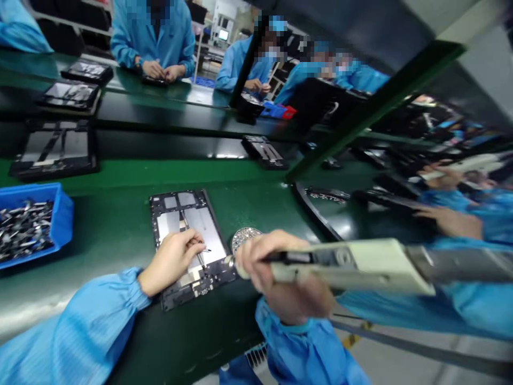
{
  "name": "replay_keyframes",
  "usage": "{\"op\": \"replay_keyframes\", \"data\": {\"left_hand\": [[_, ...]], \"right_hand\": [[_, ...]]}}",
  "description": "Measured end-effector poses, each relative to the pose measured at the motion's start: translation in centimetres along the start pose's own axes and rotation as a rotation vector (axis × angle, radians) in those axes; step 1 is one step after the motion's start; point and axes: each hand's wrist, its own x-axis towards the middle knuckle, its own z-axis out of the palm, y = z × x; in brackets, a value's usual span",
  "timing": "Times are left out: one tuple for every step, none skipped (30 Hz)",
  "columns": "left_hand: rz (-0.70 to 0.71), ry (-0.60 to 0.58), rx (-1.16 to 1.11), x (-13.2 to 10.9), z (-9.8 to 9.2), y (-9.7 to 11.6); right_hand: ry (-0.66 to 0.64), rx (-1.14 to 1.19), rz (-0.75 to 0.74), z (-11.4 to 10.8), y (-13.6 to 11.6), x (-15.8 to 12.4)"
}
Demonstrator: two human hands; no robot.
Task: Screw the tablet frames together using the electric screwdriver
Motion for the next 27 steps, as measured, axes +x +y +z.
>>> {"op": "replay_keyframes", "data": {"left_hand": [[0.003,-0.003,-0.004,0.0,-0.1,-0.1],[0.007,-0.002,-0.007,-0.1,-0.3,-0.2],[0.012,-0.002,-0.012,-0.2,-0.4,-0.2],[0.019,-0.005,-0.021,-0.3,-0.6,-0.2],[0.026,-0.015,-0.039,-0.4,-0.7,-0.2],[0.028,-0.021,-0.066,-0.5,-0.9,-0.1],[0.026,-0.023,-0.102,-0.6,-1.0,0.0],[0.019,-0.015,-0.142,-0.7,-1.2,0.1],[0.007,0.003,-0.177,-0.8,-1.4,0.3],[-0.009,0.031,-0.203,-0.9,-1.5,0.5],[-0.027,0.063,-0.217,-0.9,-1.8,0.6],[-0.045,0.092,-0.221,-0.9,-2.0,0.8],[-0.065,0.116,-0.222,-0.9,-2.3,0.9],[-0.087,0.140,-0.221,-0.8,-2.6,0.9],[-0.112,0.163,-0.220,-0.7,-2.9,0.9],[-0.136,0.186,-0.216,-0.6,-3.3,0.9],[-0.158,0.209,-0.210,-0.4,-3.7,0.8],[-0.177,0.229,-0.205,-0.3,-4.0,0.7],[-0.193,0.247,-0.203,-0.2,-4.3,0.6],[-0.207,0.261,-0.208,-0.1,-4.6,0.5],[-0.217,0.275,-0.224,0.1,-4.9,0.4],[-0.223,0.290,-0.249,0.2,-5.1,0.3],[-0.227,0.308,-0.279,0.3,-5.3,0.3],[-0.228,0.332,-0.305,0.4,-5.5,0.2],[-0.229,0.357,-0.322,0.5,-5.7,0.2],[-0.233,0.382,-0.327,0.7,-5.9,0.1],[-0.239,0.400,-0.320,0.8,-6.2,0.0]], "right_hand": [[0.074,0.028,-0.059,-0.6,-0.1,0.8],[0.150,0.049,-0.105,-1.4,0.0,1.5],[0.226,0.057,-0.133,-2.3,0.3,2.2],[0.292,0.049,-0.136,-3.1,0.8,2.8],[0.347,0.037,-0.123,-3.9,1.5,3.2],[0.394,0.024,-0.104,-4.6,2.3,3.4],[0.431,0.012,-0.082,-5.1,3.0,3.6],[0.459,0.002,-0.062,-5.4,3.7,3.7],[0.477,-0.008,-0.045,-5.6,4.3,3.7],[0.484,-0.018,-0.034,-5.7,4.7,3.7],[0.486,-0.029,-0.029,-5.7,5.0,3.7],[0.482,-0.039,-0.027,-5.6,5.1,3.7],[0.479,-0.046,-0.027,-5.6,5.2,3.8],[0.478,-0.053,-0.026,-5.5,5.2,3.8],[0.478,-0.060,-0.021,-5.5,5.2,3.9],[0.480,-0.065,-0.015,-5.6,5.2,3.9],[0.483,-0.069,-0.011,-5.6,5.2,3.9],[0.486,-0.072,-0.007,-5.7,5.2,3.9],[0.486,-0.076,-0.005,-5.7,5.2,3.9],[0.483,-0.080,-0.003,-5.7,5.2,3.9],[0.480,-0.083,-0.004,-5.8,5.3,3.8],[0.475,-0.086,-0.006,-5.8,5.3,3.8],[0.471,-0.088,-0.009,-5.8,5.3,3.7],[0.468,-0.090,-0.013,-5.8,5.3,3.7],[0.468,-0.090,-0.017,-5.7,5.3,3.7],[0.466,-0.090,-0.019,-5.7,5.3,3.7],[0.466,-0.089,-0.019,-5.7,5.3,3.7]]}}
